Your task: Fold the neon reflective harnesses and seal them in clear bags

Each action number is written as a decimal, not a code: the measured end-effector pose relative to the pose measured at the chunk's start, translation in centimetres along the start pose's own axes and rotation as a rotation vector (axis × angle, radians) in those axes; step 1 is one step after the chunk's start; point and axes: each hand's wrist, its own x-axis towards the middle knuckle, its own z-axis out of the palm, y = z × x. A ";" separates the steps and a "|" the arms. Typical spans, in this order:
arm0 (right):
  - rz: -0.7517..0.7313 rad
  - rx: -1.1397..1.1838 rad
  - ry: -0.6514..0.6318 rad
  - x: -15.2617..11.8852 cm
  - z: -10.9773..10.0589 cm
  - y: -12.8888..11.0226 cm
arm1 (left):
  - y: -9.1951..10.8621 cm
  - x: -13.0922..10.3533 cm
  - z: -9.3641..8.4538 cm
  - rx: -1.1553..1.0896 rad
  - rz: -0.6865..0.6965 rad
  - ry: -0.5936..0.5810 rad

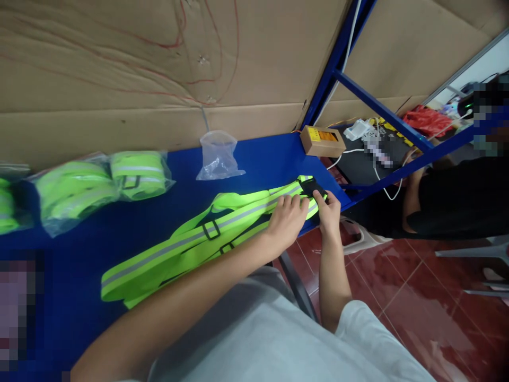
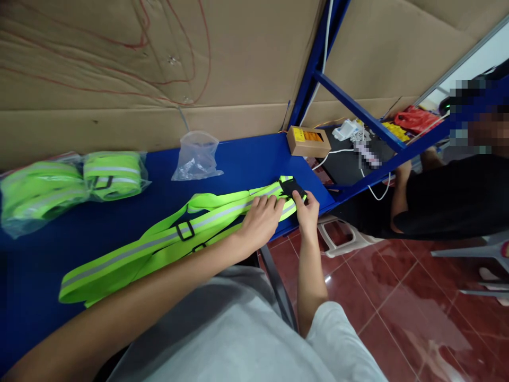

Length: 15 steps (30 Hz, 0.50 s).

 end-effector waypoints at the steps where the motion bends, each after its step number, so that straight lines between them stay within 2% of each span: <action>1: -0.001 0.000 -0.004 0.0 0.0 0.0 | 0.0 -0.1 -0.1 0.003 0.013 -0.006; 5: -0.011 -0.008 0.003 -0.1 0.0 0.2 | -0.7 -0.6 -1.0 0.037 0.024 -0.088; 11: -0.021 -0.067 0.039 0.4 -0.1 1.1 | -5.3 -0.9 -3.6 0.193 0.043 -0.164; 13: -0.028 -0.103 0.058 0.5 0.0 1.3 | -6.6 -1.3 -3.5 0.216 0.042 -0.157; 15: -0.036 -0.137 0.071 0.6 0.0 1.4 | -7.5 -1.9 -2.6 0.189 0.079 -0.144</action>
